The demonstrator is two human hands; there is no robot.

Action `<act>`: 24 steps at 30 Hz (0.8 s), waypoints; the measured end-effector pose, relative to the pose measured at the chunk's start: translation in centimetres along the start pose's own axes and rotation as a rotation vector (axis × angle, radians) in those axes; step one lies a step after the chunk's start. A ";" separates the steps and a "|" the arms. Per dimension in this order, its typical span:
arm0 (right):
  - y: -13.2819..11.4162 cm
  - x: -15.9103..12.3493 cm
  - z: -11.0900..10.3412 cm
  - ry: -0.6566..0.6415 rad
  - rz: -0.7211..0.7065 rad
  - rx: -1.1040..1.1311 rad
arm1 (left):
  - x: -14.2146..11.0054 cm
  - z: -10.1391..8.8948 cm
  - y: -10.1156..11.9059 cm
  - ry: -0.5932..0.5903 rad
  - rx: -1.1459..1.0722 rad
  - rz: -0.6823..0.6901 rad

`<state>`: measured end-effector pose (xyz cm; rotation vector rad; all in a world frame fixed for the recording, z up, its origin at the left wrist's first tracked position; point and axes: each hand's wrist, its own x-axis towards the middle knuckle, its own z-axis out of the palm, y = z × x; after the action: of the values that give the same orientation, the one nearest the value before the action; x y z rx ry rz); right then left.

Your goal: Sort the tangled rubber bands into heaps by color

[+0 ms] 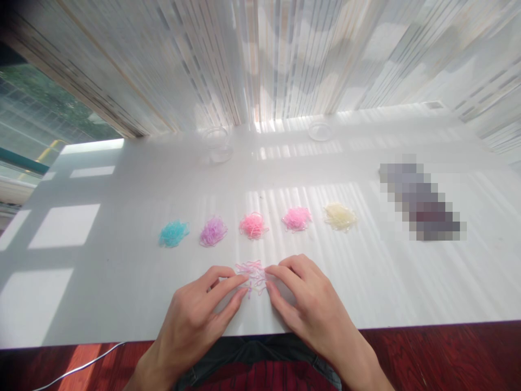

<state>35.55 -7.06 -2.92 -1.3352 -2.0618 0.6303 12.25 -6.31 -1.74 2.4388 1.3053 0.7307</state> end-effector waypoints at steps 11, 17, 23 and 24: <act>-0.3 0.9 0.5 0.032 0.001 0.000 | 0.5 1.5 1.2 0.062 -0.036 -0.024; -0.3 0.7 0.6 0.039 0.035 0.101 | 0.9 1.4 1.3 0.093 -0.062 -0.032; -0.6 0.9 0.5 0.015 0.032 0.126 | 0.8 1.1 0.8 0.119 -0.073 -0.019; -0.6 1.0 0.5 0.022 0.024 0.130 | 0.8 1.0 0.7 0.120 -0.078 -0.023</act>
<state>34.52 -6.45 -2.60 -1.2880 -1.9550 0.7440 13.67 -6.07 -2.05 2.3470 1.3191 0.9171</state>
